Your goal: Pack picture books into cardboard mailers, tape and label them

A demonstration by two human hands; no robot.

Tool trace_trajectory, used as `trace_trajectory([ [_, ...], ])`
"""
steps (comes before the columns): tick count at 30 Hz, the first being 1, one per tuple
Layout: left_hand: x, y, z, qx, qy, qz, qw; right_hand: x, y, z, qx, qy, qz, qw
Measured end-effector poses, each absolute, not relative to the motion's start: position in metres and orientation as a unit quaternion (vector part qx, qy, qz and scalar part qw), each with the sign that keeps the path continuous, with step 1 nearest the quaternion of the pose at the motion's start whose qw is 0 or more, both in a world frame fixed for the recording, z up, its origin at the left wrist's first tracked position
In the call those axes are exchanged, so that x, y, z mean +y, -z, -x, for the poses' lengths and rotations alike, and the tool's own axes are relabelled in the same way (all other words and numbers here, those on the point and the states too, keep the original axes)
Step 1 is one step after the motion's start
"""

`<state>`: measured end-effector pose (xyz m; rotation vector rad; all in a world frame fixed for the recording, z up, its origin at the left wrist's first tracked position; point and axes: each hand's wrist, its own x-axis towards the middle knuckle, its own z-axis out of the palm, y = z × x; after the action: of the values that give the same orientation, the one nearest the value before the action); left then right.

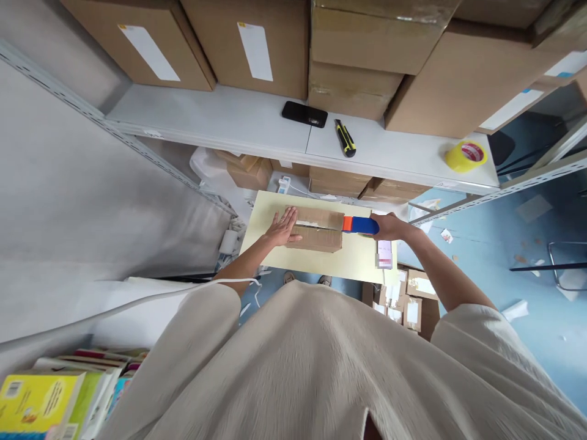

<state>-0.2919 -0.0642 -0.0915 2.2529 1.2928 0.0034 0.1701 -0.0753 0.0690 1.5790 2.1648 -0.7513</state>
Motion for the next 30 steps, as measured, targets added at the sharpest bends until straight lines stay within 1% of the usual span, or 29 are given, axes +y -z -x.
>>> trace_trajectory([
  [8, -0.063, 0.087, 0.294, 0.483, 0.021, -0.839, 0.249, -0.088, -0.057, -0.288, 0.744, 0.245, -0.591, 0.192],
  [12, -0.062, 0.079, 0.293, 0.486, 0.040, -0.839, 0.242, -0.093, -0.039, -0.316, 0.734, 0.248, -0.602, 0.194],
  [22, -0.065, 0.068, 0.289, 0.506, 0.054, -0.834, 0.213, -0.093, 0.025, -0.293, 0.746, 0.255, -0.584, 0.193],
  [30, -0.071, 0.069, 0.290, 0.510, 0.090, -0.839, 0.168, -0.094, 0.059, -0.244, 0.742, 0.253, -0.575, 0.231],
])
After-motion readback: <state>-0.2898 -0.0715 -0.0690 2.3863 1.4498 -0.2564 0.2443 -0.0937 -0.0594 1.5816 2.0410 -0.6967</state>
